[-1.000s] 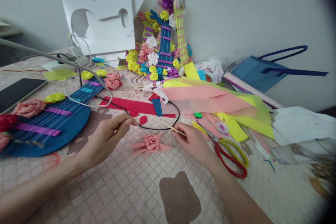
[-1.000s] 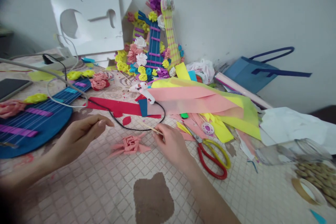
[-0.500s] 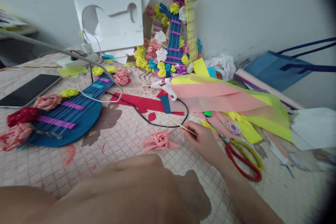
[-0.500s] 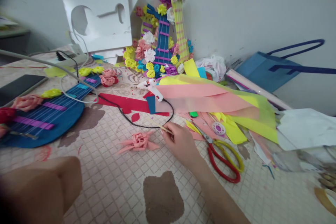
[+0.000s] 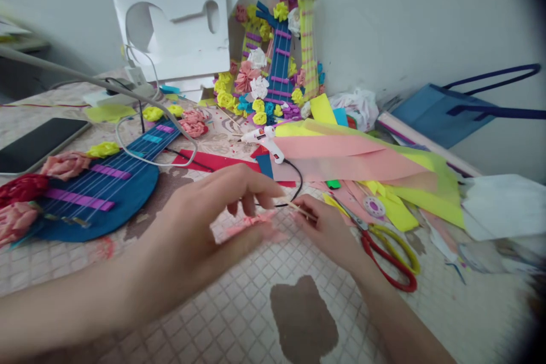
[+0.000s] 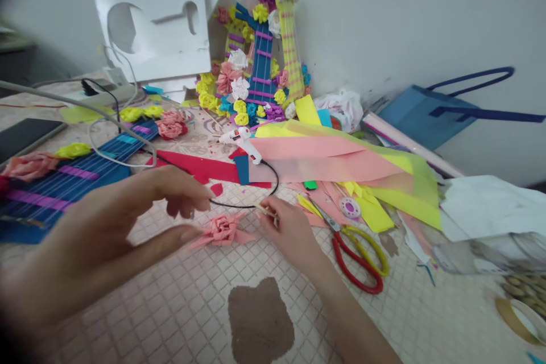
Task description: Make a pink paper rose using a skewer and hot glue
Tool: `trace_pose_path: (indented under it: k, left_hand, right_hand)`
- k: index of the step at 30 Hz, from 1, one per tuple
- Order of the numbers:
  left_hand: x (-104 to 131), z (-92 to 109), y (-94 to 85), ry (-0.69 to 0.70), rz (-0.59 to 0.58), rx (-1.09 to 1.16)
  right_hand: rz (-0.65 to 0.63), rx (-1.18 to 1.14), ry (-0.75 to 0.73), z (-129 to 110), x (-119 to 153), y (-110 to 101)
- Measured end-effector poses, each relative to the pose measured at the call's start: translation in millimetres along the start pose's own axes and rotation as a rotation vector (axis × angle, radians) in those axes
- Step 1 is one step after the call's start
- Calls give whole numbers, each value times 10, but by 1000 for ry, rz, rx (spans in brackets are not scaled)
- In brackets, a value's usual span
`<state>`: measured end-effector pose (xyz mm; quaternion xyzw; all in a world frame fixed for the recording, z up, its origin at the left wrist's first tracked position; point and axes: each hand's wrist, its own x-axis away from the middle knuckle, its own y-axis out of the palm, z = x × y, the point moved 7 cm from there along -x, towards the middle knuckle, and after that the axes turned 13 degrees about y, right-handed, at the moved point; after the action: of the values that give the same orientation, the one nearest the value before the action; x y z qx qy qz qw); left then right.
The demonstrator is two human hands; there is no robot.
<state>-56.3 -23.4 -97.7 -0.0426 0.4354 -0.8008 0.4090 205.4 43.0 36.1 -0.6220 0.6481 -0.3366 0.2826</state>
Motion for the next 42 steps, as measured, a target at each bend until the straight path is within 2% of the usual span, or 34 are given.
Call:
trace_pose_path:
  k: [1,2,3,4,5,7,10,13,19,22,25,29,33,36,42]
  left_hand:
    - [-695,55,-455,5,23,-5]
    - [-1254,109,-833,17,48,-9]
    - [-1649,159,-1102,34,51,-7]
    - [-1874,197,-1253,40,20,-2]
    - [-1950,230,-1318,45,-20,5]
    - [-1814,299,-1270,69,-126,7]
    - [-1494,373,-1087,88,-266,-4]
    - [-1448,375,-993,55,-321,-12]
    - [-1527,349,-901,41,-315,-12]
    - [-1512,344,-902,30,-290,-1]
    - [-1531,321,-948,7,-273,-5]
    - [-1589,299,-1066,18,-205,-96]
    - [-1598,341,-1145,69,-175,-145]
    - [-1584,350,-1170,70,-193,-95]
    - [-1565,340,-1095,115,-284,-80]
  right_hand:
    - [-45,9,-7,-12,8,27]
    - [-93,18,-14,-29,20,56]
    - [-133,25,-22,-51,35,79]
    - [-160,26,-31,-77,50,95]
    - [-180,23,-41,-104,65,108]
    - [-201,6,-60,-156,87,125]
    - [-215,-12,-74,-198,101,149]
    - [-214,5,-74,-193,100,172]
    - [-206,76,-95,-141,83,213]
    - [-151,44,-94,-120,60,173]
    - [-133,15,-90,-133,63,145]
    - [-216,-7,-113,-219,126,204]
    - [-243,-6,-119,-272,170,252]
    - [-275,-30,-81,-252,167,245]
    - [-212,-62,-110,-209,151,83]
